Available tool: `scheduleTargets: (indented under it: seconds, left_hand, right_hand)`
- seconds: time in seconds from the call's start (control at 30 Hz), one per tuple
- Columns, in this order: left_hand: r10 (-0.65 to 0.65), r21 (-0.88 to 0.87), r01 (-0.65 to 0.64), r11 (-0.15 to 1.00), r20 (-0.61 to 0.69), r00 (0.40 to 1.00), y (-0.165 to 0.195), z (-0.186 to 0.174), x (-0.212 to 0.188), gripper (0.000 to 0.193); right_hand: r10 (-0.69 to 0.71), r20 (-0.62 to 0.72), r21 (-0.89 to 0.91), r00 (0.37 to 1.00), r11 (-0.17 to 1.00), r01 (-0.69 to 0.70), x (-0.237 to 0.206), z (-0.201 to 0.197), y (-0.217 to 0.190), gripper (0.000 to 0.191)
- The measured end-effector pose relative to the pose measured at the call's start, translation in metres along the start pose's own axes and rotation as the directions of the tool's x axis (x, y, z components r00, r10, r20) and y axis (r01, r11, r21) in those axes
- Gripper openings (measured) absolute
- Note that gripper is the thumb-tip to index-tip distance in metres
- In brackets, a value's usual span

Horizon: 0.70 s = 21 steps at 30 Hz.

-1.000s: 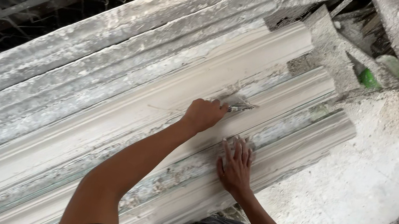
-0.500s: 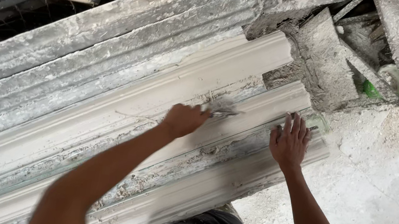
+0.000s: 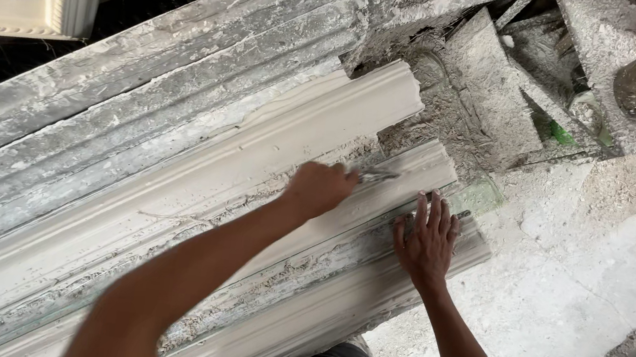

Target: The person uses a small knife to scrape excess plaster and residue from the grooves of long decorative plaster molding pieces laid on a work table, working along the fluted surfaces and repositioning the pieces by hand to reach different sections.

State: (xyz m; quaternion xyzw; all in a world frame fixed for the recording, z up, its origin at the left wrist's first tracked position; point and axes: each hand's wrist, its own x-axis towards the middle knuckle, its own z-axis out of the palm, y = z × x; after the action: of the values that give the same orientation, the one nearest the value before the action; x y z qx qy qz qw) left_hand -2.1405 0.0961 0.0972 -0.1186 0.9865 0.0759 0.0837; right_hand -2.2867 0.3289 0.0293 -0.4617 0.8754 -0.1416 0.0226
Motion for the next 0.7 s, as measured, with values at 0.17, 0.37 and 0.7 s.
scheduleTargets:
  seconds: [0.17, 0.37, 0.7]
  left_hand:
    - [-0.003, -0.050, -0.012, 0.999, -0.287, 0.958, 0.030, 0.003, 0.089, 0.026]
    - [0.008, 0.014, -0.006, 1.000, -0.172, 0.985, 0.023, 0.010, 0.097, 0.015]
    - [-0.156, -0.152, 0.122, 0.981, -0.242, 0.958, 0.065, 0.004, 0.118, 0.020]
  right_hand:
    - [0.028, -0.006, 0.017, 1.000, 0.999, -0.028, 0.001, -0.001, 0.002, 0.067]
    - [0.024, 0.021, -0.022, 0.999, 0.999, -0.024, 0.004, 0.005, 0.008, 0.070]
    - [0.035, -0.015, 0.042, 0.999, 0.999, -0.034, 0.006, -0.009, 0.001, 0.065]
